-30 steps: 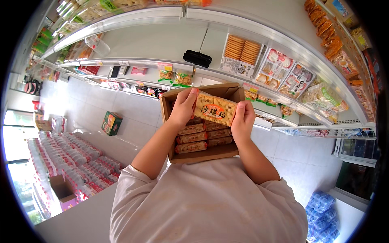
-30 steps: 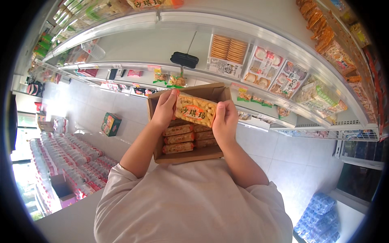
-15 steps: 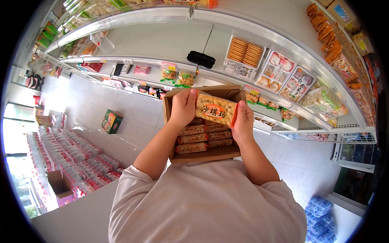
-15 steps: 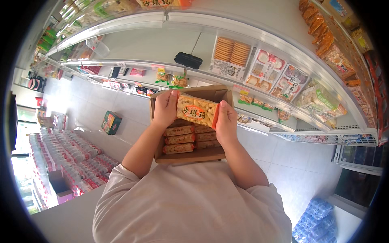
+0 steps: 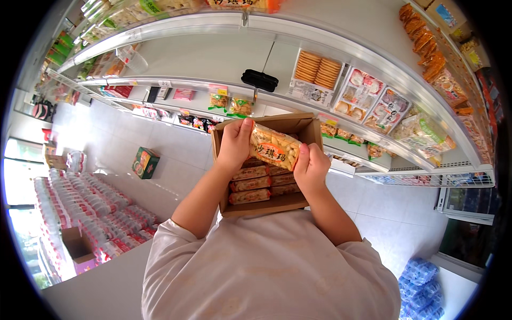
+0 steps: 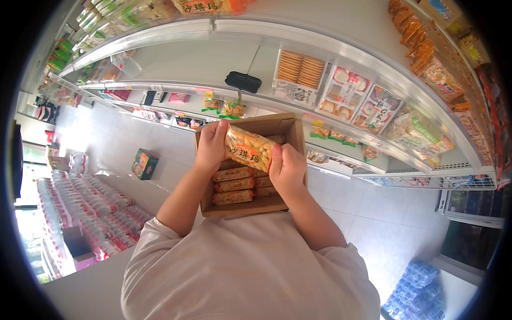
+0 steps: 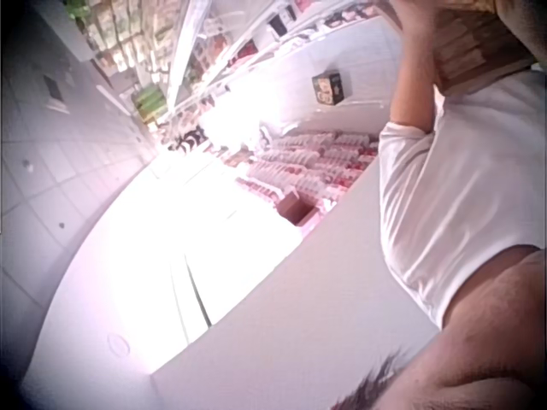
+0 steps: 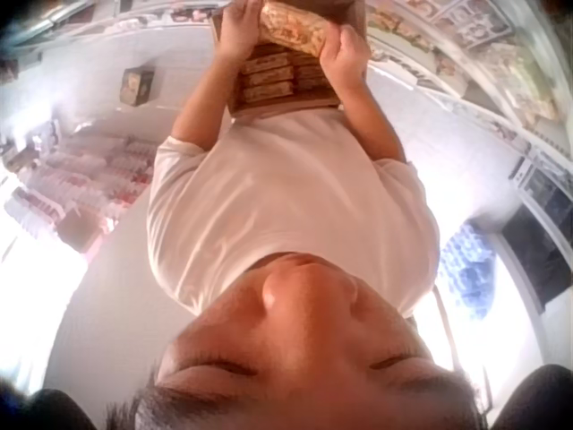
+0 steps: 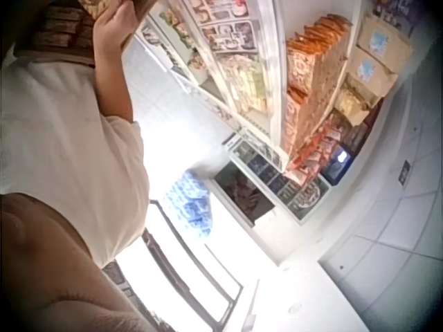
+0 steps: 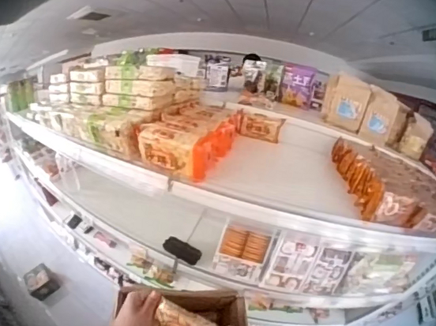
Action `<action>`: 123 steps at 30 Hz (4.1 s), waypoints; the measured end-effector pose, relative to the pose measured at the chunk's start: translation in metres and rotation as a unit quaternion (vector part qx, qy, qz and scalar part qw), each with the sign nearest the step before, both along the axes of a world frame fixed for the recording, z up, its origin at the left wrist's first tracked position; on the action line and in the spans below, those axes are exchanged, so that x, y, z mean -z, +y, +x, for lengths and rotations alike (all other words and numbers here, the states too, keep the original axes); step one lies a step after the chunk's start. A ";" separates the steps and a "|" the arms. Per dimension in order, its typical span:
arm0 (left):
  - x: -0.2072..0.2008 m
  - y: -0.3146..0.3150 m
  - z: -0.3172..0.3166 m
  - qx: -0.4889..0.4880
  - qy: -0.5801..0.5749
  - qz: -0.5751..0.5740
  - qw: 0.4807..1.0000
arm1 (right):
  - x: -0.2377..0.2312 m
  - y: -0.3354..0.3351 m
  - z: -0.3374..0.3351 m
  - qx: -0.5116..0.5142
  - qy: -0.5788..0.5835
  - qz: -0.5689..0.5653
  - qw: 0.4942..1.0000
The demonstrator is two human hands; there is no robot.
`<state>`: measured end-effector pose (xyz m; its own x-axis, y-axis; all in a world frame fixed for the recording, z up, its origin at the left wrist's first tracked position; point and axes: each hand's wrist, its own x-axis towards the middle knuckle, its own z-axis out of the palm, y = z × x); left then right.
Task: The person repeatedly picks packaged snack bars from a cardboard box held in their left hand and places them onto a store shelf. The action is performed one item at a time, filling the available space on the shelf with the snack bars.
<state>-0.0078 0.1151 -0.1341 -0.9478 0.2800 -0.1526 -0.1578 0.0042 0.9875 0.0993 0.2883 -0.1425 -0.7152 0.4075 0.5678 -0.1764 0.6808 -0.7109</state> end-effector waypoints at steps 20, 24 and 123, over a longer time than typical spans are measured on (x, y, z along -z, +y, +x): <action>-0.003 0.000 0.001 0.001 0.063 -0.035 0.997 | 0.008 0.001 0.002 0.003 -0.036 -0.011 0.999; -0.002 -0.003 0.000 -0.023 0.253 -0.131 0.958 | 0.004 0.000 -0.001 0.022 -0.054 -0.086 0.995; -0.016 0.000 -0.009 0.122 0.461 -0.412 0.777 | -0.248 0.211 -0.328 0.143 -0.072 0.411 0.898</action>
